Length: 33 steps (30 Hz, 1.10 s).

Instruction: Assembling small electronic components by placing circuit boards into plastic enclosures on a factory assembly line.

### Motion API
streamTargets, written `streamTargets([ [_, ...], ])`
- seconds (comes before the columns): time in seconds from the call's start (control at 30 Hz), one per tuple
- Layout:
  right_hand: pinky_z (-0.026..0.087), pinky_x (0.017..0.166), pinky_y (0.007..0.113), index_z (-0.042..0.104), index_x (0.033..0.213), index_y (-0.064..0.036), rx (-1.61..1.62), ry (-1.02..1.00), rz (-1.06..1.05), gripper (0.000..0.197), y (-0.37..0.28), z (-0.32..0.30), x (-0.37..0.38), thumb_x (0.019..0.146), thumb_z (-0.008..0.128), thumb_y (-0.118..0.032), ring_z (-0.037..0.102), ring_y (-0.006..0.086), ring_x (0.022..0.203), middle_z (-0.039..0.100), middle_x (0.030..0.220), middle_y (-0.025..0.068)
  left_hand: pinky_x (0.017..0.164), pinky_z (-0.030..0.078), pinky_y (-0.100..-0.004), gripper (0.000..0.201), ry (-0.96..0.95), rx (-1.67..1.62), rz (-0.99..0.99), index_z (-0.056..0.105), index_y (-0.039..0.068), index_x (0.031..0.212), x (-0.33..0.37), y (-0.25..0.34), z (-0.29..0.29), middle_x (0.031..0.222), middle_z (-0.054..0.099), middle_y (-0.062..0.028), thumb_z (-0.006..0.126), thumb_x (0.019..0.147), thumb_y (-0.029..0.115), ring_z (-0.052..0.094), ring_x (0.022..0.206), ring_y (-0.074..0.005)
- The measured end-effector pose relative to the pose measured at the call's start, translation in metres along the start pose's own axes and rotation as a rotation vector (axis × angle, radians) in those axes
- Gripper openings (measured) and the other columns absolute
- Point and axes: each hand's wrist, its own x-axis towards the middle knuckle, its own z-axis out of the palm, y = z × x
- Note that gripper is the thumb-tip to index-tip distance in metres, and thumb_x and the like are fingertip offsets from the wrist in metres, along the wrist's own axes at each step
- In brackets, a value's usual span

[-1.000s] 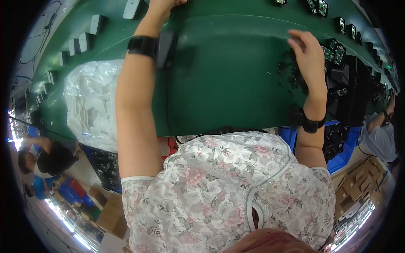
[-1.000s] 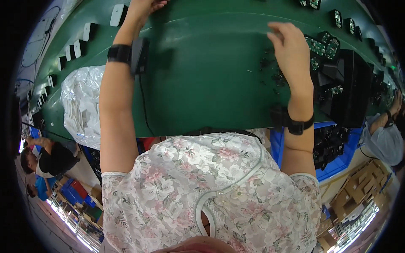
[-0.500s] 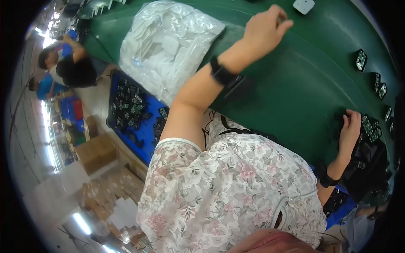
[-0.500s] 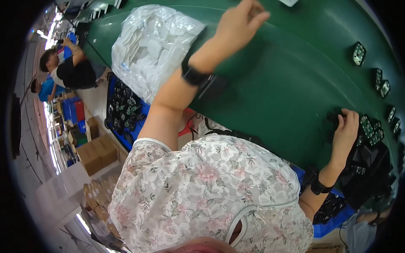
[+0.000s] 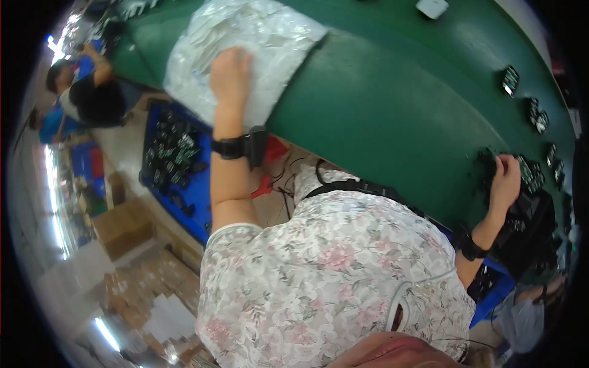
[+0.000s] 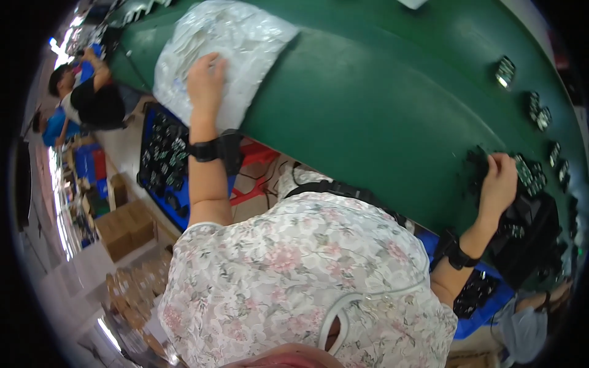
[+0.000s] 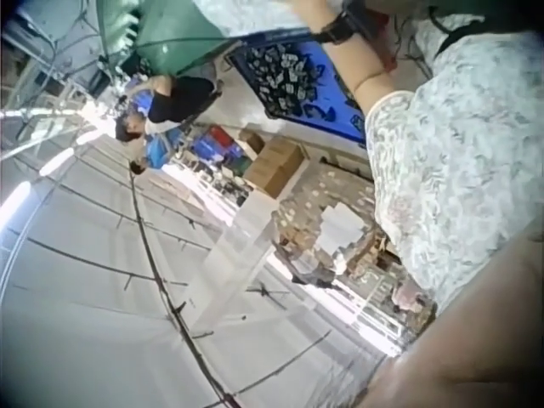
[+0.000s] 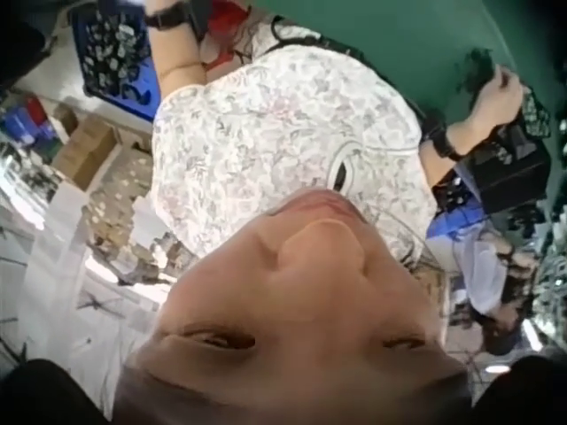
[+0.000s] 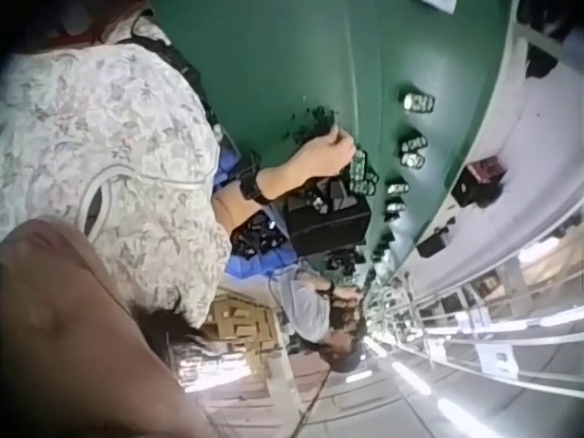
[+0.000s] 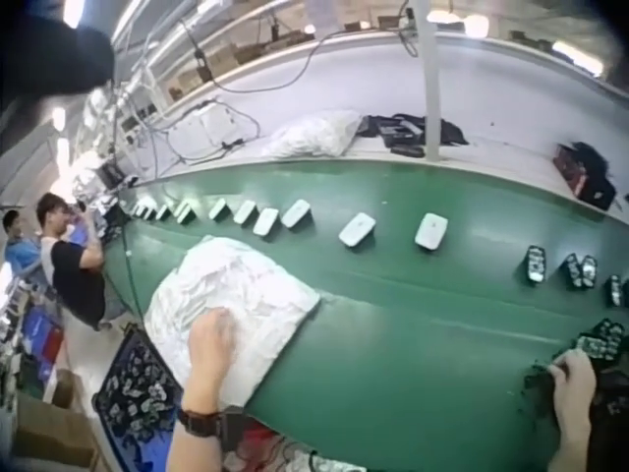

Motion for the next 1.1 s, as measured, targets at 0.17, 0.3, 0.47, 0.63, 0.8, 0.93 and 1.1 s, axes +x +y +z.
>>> streamTargets([
  [0.17,0.046,0.062,0.029,0.059,0.090,-0.0040,0.143,0.064,0.194,0.006,0.007,0.000,-0.003,0.087,0.061,-0.009,0.059,0.0170,0.065,0.060,0.072,0.0089,0.073,0.048,-0.0448,0.030,-0.209,0.207,0.066,0.065,0.011,0.106,0.008,0.025,-0.010,0.087,0.067,-0.0176,0.058,0.089,0.034,0.062,0.082,-0.0368],
  [0.3,0.049,0.067,0.024,0.060,0.093,-0.0006,0.457,0.057,0.294,0.006,0.001,0.006,0.000,0.088,0.060,-0.005,0.062,0.0105,0.071,0.063,0.076,0.0049,0.081,0.047,-0.0453,0.043,-0.246,0.338,0.049,0.060,0.006,0.114,0.013,0.025,0.004,0.104,0.062,-0.0180,0.061,0.085,0.039,0.059,0.096,-0.0368],
  [0.47,0.047,0.067,0.022,0.064,0.090,0.0010,0.647,0.193,0.262,0.008,-0.028,0.014,0.000,0.085,0.064,-0.004,0.057,0.0087,0.069,0.063,0.079,0.0033,0.080,0.047,-0.0469,0.044,-0.345,0.433,0.122,0.057,0.004,0.114,0.024,0.040,0.012,0.099,0.060,-0.0228,0.064,0.082,0.034,0.058,0.093,-0.0402],
  [0.63,0.046,0.066,0.021,0.063,0.092,0.0002,0.832,0.127,0.264,0.009,-0.050,0.020,0.001,0.086,0.064,-0.006,0.057,0.0070,0.071,0.062,0.078,0.0022,0.083,0.046,-0.0454,0.042,-0.340,0.294,-0.042,0.056,0.004,0.110,0.026,0.041,-0.002,0.100,0.058,-0.0252,0.069,0.077,0.025,0.056,0.095,-0.0417],
  [0.8,0.047,0.072,0.021,0.062,0.097,0.0006,0.936,0.052,0.243,0.010,-0.055,0.024,0.003,0.089,0.061,-0.005,0.058,0.0069,0.079,0.062,0.086,0.0015,0.087,0.044,-0.0375,0.027,-0.213,-0.133,0.174,0.062,0.008,0.105,0.004,-0.018,0.005,0.100,0.064,-0.0160,0.065,0.079,0.011,0.059,0.097,-0.0331],
  [0.93,0.047,0.076,0.021,0.062,0.104,0.0016,1.023,-0.002,0.226,0.014,-0.060,0.029,0.003,0.091,0.058,-0.004,0.058,0.0083,0.084,0.062,0.092,0.0033,0.094,0.041,-0.0379,0.066,-0.041,-0.538,-0.073,0.030,-0.003,0.136,-0.008,0.002,0.002,0.124,0.053,-0.0225,0.067,0.084,0.015,0.055,0.107,-0.0325],
  [1.1,0.046,0.073,0.020,0.063,0.102,0.0007,0.875,-0.045,0.235,0.013,-0.064,0.032,0.010,0.092,0.058,-0.007,0.057,0.0072,0.079,0.061,0.088,0.0018,0.093,0.041,-0.0378,0.049,-0.061,-0.124,-0.087,0.040,-0.004,0.125,-0.029,-0.001,-0.020,0.116,0.057,-0.0197,0.065,0.085,0.010,0.057,0.104,-0.0305],
])
